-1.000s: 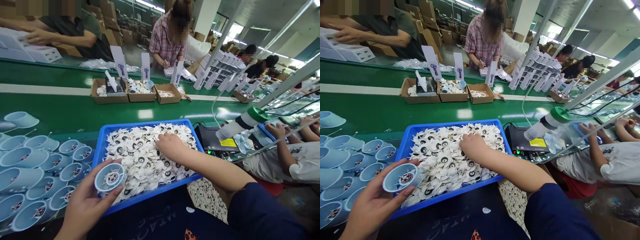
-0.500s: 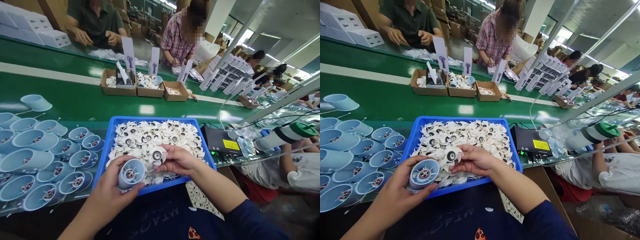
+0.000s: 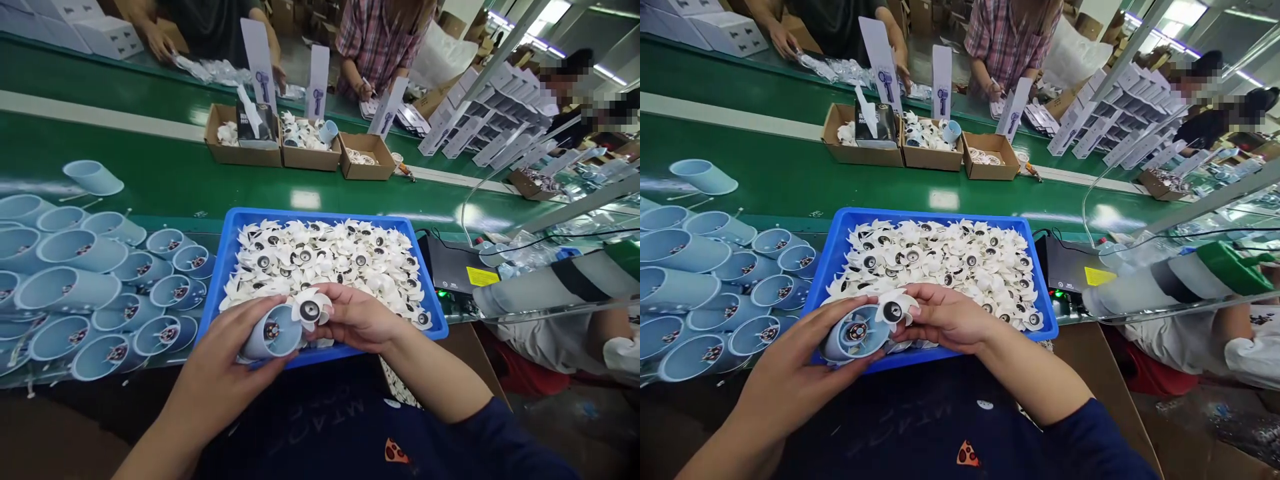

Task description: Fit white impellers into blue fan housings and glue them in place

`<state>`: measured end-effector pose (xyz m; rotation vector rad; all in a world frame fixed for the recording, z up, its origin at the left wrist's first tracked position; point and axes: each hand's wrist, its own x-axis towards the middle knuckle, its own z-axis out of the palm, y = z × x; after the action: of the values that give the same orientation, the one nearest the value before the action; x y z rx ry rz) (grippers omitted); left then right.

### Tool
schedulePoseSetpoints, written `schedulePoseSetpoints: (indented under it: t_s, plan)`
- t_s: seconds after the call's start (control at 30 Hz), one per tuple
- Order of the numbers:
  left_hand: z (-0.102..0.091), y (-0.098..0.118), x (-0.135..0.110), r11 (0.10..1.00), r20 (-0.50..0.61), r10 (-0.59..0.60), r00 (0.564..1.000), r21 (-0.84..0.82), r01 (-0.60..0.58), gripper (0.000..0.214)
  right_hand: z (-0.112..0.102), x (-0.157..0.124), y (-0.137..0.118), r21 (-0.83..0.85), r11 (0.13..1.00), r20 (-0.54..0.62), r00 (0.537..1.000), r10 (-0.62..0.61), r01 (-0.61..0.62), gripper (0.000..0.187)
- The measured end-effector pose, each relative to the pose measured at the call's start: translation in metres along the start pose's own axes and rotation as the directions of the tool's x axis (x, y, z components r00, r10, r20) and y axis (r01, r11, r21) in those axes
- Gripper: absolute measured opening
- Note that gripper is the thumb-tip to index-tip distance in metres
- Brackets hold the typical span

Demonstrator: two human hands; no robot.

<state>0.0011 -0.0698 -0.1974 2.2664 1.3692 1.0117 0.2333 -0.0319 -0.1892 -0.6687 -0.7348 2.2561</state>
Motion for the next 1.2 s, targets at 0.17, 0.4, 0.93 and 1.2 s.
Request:
schedulePoseSetpoints:
  t_s: [0.17, 0.4, 0.93, 1.2]
  plan:
    - [-0.001, 0.001, 0.0, 1.0, -0.003, 0.0, 1.0, 0.026, 0.0, 0.052, 0.001, 0.0, -0.001, 0.021, 1.0, 0.012, 1.0, 0.009, -0.009, 0.051]
    - [0.001, 0.005, 0.004, 1.0, 0.002, 0.002, 1.0, 0.03, -0.003, 0.051, -0.003, 0.0, 0.001, -0.001, 1.0, 0.041, 0.999, -0.019, 0.019, 0.053]
    - [0.014, 0.007, 0.01, 0.982, -0.115, 0.161, 0.98, 0.119, -0.147, 0.043, 0.041, -0.016, -0.023, -0.97, -0.12, 0.24, 0.887, -0.395, 0.21, 0.017]
    - [-0.018, -0.042, 0.077, 0.98, -0.069, -0.036, 0.997, 0.194, 0.048, 0.054, 0.006, -0.072, -0.025, -0.902, 0.032, 0.323, 0.724, -0.61, 0.43, 0.027]
